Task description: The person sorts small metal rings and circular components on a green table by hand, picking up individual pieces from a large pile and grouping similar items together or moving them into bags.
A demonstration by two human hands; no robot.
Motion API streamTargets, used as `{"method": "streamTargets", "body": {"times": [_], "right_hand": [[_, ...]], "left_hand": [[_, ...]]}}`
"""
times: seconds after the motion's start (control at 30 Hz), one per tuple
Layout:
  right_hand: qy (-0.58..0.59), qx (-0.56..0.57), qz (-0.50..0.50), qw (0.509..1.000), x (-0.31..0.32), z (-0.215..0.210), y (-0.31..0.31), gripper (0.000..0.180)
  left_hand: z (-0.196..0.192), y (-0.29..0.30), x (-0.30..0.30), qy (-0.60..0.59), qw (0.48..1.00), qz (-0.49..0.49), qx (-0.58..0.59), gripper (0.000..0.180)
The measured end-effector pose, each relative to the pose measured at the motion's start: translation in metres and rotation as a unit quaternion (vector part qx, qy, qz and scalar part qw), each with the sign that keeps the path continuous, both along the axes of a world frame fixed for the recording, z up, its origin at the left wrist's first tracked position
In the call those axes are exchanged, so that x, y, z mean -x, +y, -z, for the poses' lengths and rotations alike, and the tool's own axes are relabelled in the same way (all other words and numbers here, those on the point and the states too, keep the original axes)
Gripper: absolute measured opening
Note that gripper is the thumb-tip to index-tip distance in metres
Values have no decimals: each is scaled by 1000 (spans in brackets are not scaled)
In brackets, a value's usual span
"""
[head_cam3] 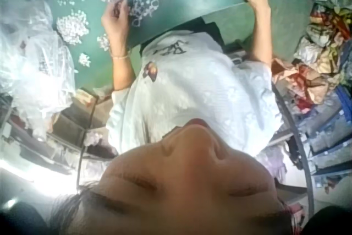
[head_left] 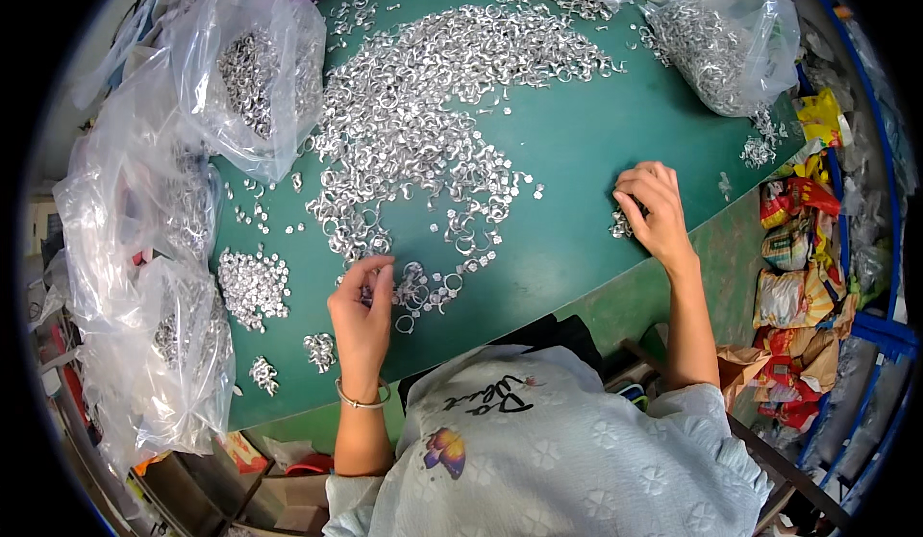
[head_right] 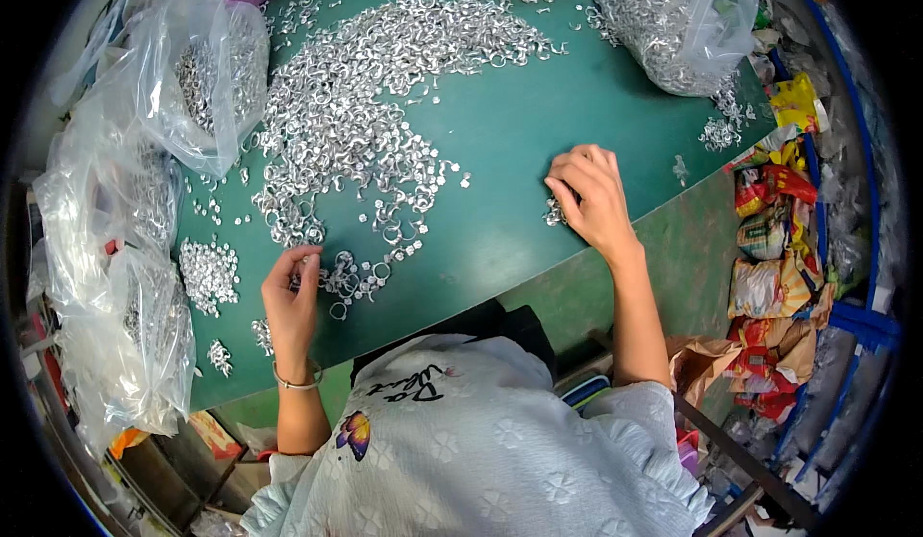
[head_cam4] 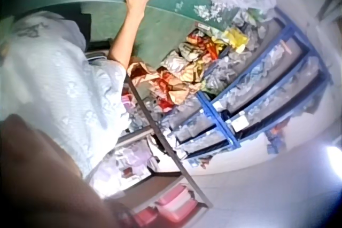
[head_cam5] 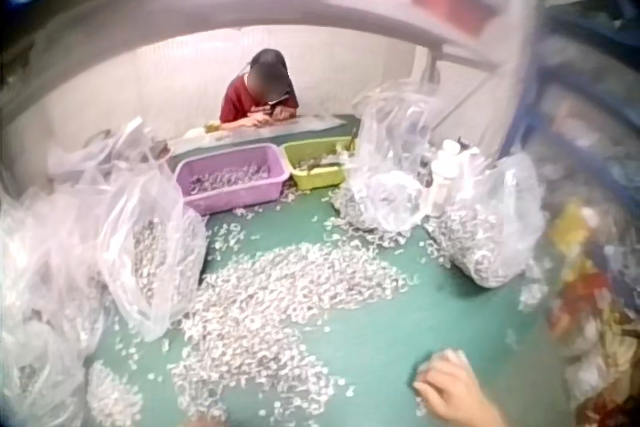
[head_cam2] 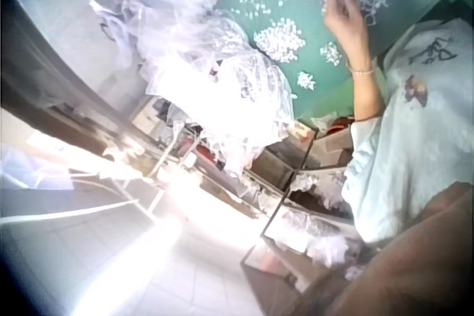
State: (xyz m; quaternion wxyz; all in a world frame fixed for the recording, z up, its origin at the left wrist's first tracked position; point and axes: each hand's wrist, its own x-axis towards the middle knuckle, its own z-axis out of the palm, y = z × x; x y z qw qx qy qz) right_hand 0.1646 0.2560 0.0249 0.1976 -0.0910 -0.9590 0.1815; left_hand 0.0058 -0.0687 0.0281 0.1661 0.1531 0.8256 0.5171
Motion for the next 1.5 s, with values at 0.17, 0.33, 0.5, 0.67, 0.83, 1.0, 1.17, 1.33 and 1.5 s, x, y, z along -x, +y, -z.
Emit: {"method": "streamTargets", "body": {"times": [0.17, 0.33, 0.5, 0.67, 0.83, 1.0, 1.17, 1.33, 1.5], "right_hand": [[50, 25, 21, 998, -18, 5, 7, 20], [-71, -92, 70, 991, -11, 5, -25, 55], [-53, -23, 71, 996, -6, 22, -3, 43], [-9, -14, 98, 995, 4, 30, 23, 30], [21, -51, 148, 987, 6, 41, 65, 27], [71, -173, 131, 974, 27, 18, 32, 26], [26, 14, -128, 991, 73, -7, -99, 26], [4, -28, -170, 985, 104, 12, -130, 21], [6, -59, -93, 994, 88, 17, -105, 19]], "left_hand": [[-1, -7, -5, 18, 1000, -7, 2, 10], [-1, -13, -13, 12, 999, -29, -17, 9], [1, -19, -21, 32, 998, -49, -15, 9], [8, -40, -27, 26, 996, -85, -23, 9], [8, -58, -34, 33, 992, -122, -18, 8], [9, -73, -44, 35, 990, -130, 28, 8], [11, -57, -50, 10, 997, -79, 8, 10], [8, -54, -44, 94, 987, -73, 107, 13], [15, -55, -44, 151, 958, -94, 226, 27]]}}
